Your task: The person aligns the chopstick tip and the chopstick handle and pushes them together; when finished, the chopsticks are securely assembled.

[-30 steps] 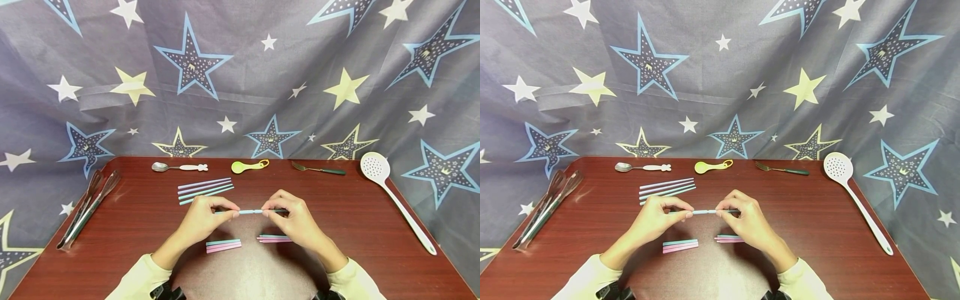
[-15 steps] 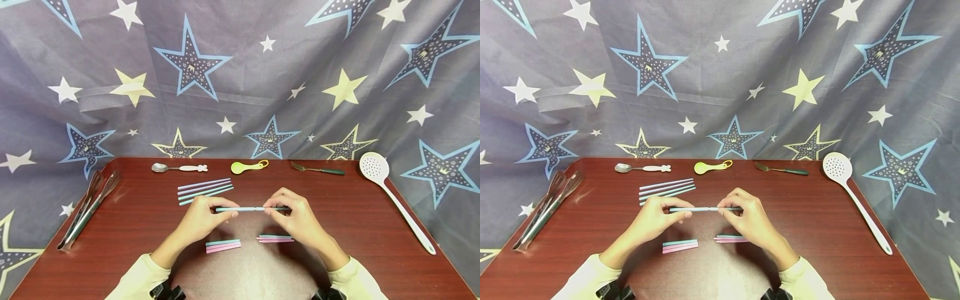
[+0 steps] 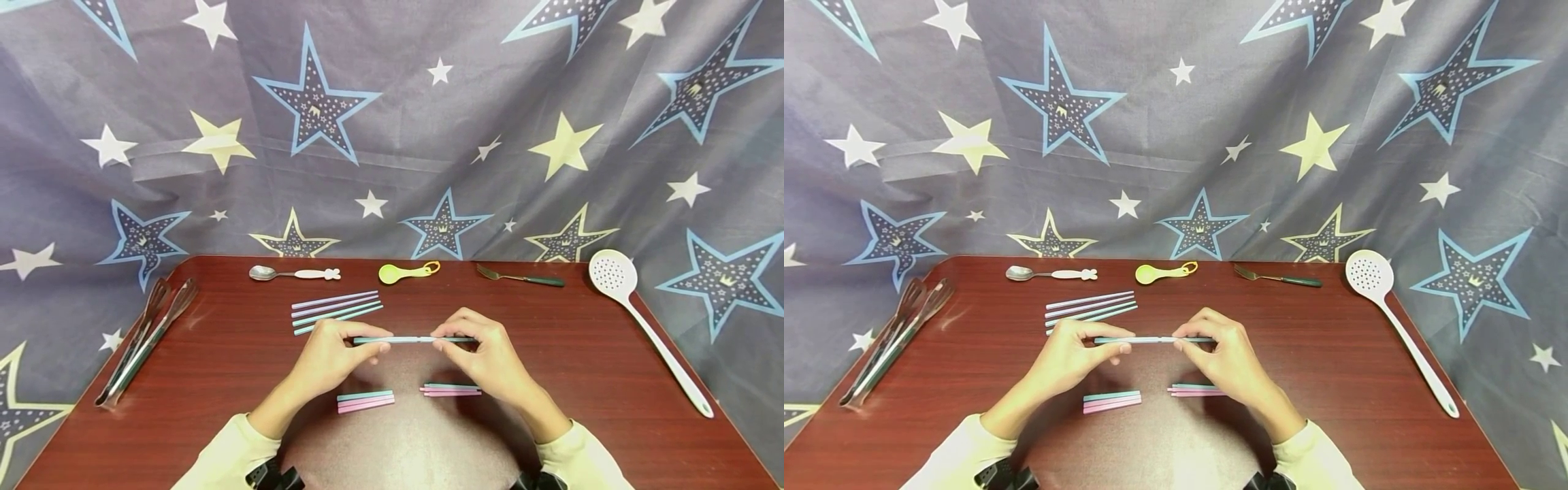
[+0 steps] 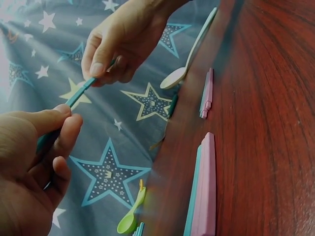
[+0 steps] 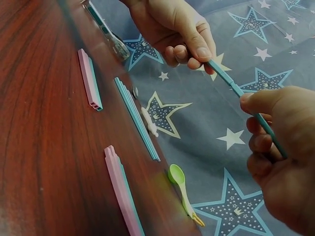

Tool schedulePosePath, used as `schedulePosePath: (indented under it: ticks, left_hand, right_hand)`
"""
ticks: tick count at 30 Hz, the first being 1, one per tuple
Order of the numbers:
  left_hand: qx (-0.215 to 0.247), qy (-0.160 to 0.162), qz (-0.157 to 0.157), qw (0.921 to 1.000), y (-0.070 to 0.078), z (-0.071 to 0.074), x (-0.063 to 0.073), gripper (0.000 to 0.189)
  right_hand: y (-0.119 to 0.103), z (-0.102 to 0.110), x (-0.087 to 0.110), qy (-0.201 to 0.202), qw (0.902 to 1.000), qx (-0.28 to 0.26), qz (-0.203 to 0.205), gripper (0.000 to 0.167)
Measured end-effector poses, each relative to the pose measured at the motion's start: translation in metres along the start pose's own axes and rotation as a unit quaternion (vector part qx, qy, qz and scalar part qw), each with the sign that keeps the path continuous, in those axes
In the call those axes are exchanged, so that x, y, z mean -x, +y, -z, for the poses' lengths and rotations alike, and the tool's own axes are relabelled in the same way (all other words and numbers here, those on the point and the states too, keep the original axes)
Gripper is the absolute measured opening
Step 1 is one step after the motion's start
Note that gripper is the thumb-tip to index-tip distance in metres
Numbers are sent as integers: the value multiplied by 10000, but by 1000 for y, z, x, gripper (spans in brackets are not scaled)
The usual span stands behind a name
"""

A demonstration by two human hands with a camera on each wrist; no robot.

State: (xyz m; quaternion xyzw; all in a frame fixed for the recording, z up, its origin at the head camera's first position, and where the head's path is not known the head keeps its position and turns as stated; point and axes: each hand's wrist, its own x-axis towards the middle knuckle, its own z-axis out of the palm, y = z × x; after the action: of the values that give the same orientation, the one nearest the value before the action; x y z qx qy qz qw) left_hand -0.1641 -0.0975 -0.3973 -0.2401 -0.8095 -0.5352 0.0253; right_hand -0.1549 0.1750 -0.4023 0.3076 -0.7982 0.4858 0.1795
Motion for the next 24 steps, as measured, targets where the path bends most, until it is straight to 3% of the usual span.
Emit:
schedulePosePath:
  ticks: [12, 24]
  left_hand:
    - [-198, 211, -482, 9984, -5, -9, 0, 10]
    - [-251, 150, -439, 9986, -8, -11, -1, 10]
  right_hand:
    - [1, -4, 2, -22, 9998, 154, 111, 21]
    - [3, -15, 5, 28, 9999, 61, 79, 16]
